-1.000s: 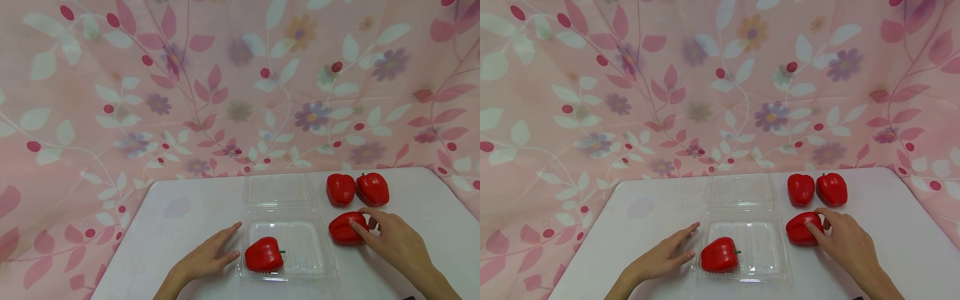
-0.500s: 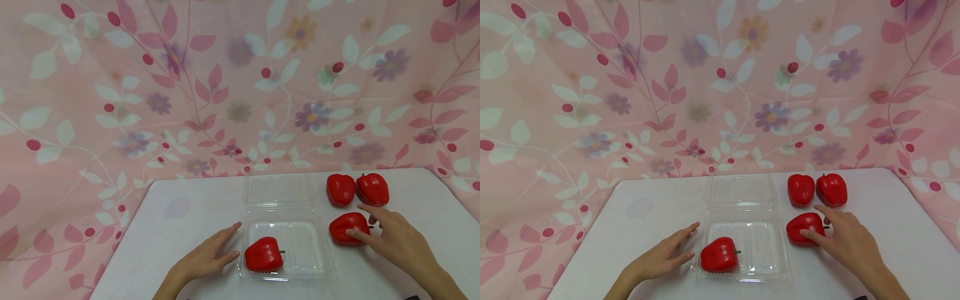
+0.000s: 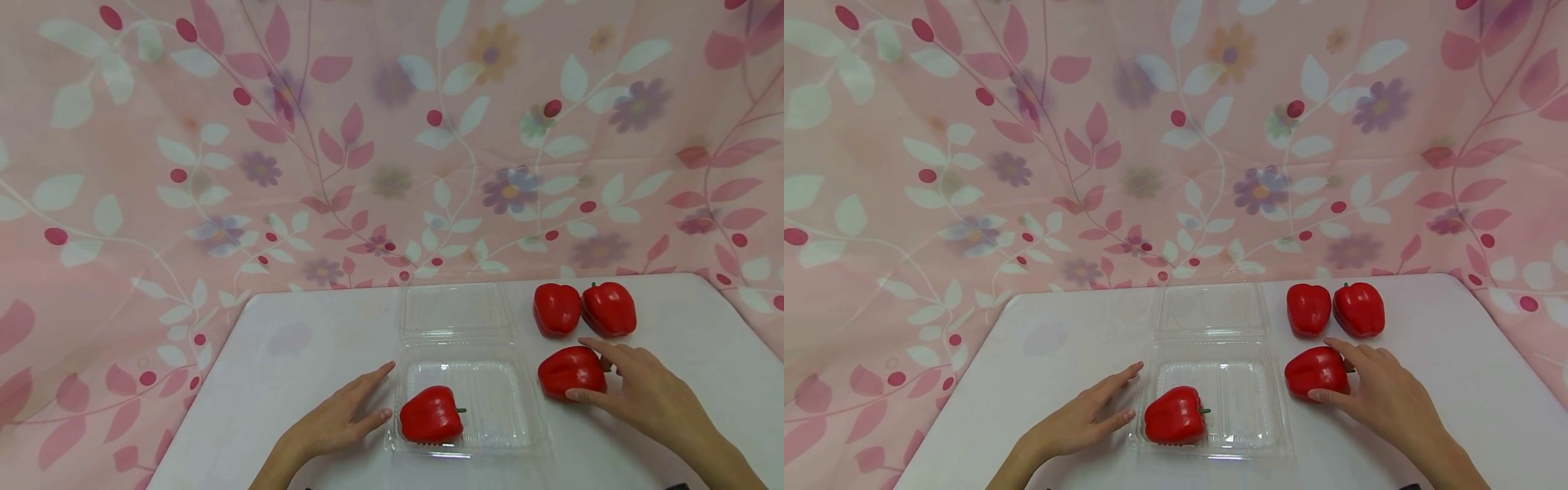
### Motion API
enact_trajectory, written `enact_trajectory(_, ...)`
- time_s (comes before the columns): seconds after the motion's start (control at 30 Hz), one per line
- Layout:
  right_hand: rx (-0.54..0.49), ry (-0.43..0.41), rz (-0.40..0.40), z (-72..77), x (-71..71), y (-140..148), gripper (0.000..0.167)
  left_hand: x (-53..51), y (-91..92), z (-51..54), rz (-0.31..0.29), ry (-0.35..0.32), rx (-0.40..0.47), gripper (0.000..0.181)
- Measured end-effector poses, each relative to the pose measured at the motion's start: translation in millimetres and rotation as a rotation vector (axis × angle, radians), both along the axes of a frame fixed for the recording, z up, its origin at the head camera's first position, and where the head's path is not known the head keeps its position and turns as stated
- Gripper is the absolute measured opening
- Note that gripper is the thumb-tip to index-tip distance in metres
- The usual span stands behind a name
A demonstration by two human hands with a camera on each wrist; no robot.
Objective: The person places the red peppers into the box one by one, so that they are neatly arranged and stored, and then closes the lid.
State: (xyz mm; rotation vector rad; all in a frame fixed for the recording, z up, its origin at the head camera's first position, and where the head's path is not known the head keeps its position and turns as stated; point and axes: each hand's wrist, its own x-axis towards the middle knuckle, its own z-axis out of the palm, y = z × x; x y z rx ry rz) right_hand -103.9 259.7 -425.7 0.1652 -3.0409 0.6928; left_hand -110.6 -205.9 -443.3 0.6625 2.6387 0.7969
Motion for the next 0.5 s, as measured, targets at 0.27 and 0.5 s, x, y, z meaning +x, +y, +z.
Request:
enact_trajectory(0.27, -0.015, 0.003, 0.005, -1.7, 0.3, 0.7, 0.095, -1.0, 0.1, -1.5, 0.004, -0.009, -0.009, 0.074)
enact_trajectory(0.5, -0.013, 0.002, -0.009, -2.8, 0.5, 0.2, 0.092, -1.0, -0.4, -1.8, 0.0, -0.003, -0.009, 0.074)
